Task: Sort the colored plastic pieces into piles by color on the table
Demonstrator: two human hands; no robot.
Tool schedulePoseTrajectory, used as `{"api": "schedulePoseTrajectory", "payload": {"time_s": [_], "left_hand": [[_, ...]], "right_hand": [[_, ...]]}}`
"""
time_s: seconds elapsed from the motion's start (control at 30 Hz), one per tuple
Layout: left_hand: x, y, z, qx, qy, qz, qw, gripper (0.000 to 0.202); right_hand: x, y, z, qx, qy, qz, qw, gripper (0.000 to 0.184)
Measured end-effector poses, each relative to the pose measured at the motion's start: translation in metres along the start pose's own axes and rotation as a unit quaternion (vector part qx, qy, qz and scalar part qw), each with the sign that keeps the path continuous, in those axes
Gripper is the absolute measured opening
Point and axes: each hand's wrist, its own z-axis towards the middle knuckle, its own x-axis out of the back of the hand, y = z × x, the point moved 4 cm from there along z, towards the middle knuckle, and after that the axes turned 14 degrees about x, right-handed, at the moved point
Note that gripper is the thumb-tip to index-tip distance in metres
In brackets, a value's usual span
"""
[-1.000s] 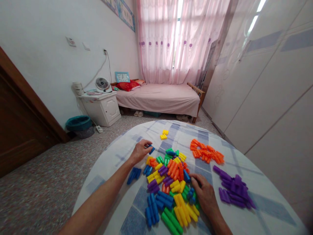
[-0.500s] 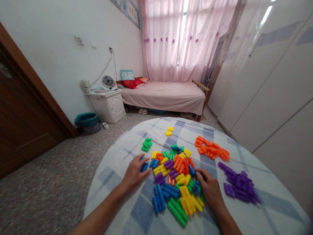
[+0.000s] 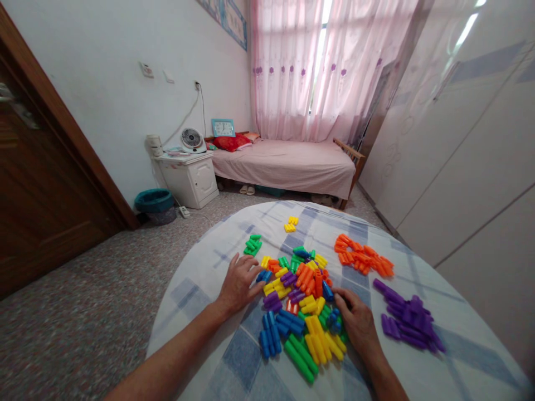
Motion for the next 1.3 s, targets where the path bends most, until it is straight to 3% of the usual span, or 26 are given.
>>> {"api": "schedulePoseTrajectory", "payload": {"time_s": [0.13,0.3,0.5,0.67,0.8,0.9,1.03,1.17,1.3], "left_hand": [[-0.008,0.012,0.009,0.020,-0.038,0.014,0.999,0.024],[-0.017,0.010,0.014,0.088,-0.056,0.021,0.994,0.025],[0.002,0.008,0.011,0.095,-0.017,-0.021,0.995,0.030],[0.024,-0.026,0.002,0.139,0.050,-0.005,0.989,0.037],[0.015,-0.059,-0.006,0.197,0.057,-0.030,0.978,0.035],[0.004,-0.065,-0.010,0.184,0.060,-0.085,0.978,0.037],[-0.004,-0.058,-0.009,0.170,0.063,-0.117,0.976,0.038],[-0.004,-0.052,-0.006,0.148,0.050,-0.117,0.981,0.034],[0.002,-0.058,-0.007,0.159,0.079,-0.101,0.979,0.027]], "right_hand": [[0.000,0.002,0.000,0.009,-0.005,0.000,1.000,0.041],[-0.002,0.005,0.000,0.009,-0.015,0.003,1.000,0.040],[0.000,0.002,0.000,0.011,-0.007,0.002,1.000,0.041],[0.000,-0.001,0.000,-0.002,-0.003,0.003,1.000,0.041],[0.001,-0.003,0.001,-0.005,0.001,0.004,1.000,0.042],[0.001,-0.003,0.000,0.000,0.000,0.005,1.000,0.041],[0.000,0.000,0.000,0.008,-0.002,0.004,1.000,0.040],[-0.002,0.004,0.000,0.005,-0.006,0.005,1.000,0.039],[-0.002,0.002,-0.001,0.017,-0.004,0.009,1.000,0.036]]}}
